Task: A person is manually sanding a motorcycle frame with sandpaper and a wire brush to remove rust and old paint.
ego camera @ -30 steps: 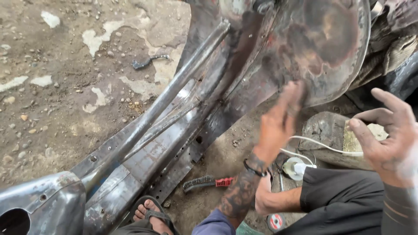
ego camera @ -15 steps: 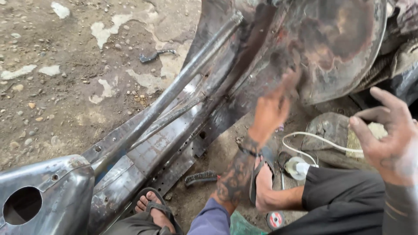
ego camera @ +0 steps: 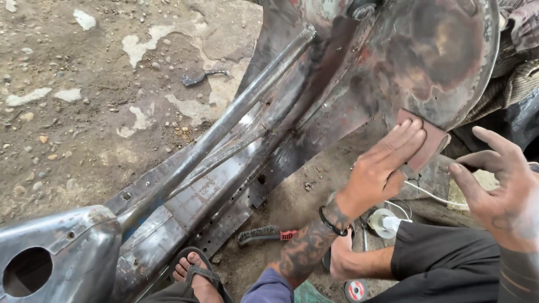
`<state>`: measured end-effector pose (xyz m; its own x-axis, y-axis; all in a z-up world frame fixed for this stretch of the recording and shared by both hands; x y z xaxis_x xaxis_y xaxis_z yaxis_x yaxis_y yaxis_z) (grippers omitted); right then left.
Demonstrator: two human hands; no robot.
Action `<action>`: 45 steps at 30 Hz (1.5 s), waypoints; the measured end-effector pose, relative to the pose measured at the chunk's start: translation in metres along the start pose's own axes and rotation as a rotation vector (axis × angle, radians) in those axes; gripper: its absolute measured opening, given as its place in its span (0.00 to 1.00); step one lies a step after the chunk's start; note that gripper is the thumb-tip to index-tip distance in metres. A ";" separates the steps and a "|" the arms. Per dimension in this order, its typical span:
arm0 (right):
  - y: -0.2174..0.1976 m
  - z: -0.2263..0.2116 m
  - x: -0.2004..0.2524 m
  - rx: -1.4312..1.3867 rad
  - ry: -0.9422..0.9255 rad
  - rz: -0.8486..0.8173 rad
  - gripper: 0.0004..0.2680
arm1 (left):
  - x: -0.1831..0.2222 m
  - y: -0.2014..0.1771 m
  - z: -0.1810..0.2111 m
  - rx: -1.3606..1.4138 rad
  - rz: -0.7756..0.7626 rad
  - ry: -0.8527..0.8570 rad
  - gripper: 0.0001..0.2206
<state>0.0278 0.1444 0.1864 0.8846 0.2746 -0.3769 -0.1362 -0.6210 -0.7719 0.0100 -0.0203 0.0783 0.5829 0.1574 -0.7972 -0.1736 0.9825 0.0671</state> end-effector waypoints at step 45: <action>0.011 0.018 0.004 0.003 0.304 -0.511 0.14 | 0.056 0.017 -0.073 -0.110 -0.079 -0.129 0.32</action>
<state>0.0224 0.1517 0.1670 0.9263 0.3154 0.2062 0.3400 -0.4634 -0.8183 -0.0187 -0.0021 -0.0091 0.6939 0.0989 -0.7132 -0.2052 0.9766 -0.0642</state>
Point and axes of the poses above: each hand's wrist, its own x-axis away from the middle knuckle, its own y-axis out of the palm, z = x × y, the point moved 3 cm from there along -x, towards the middle knuckle, and after that the axes turned 5 degrees about -x, right-handed, at the moved point
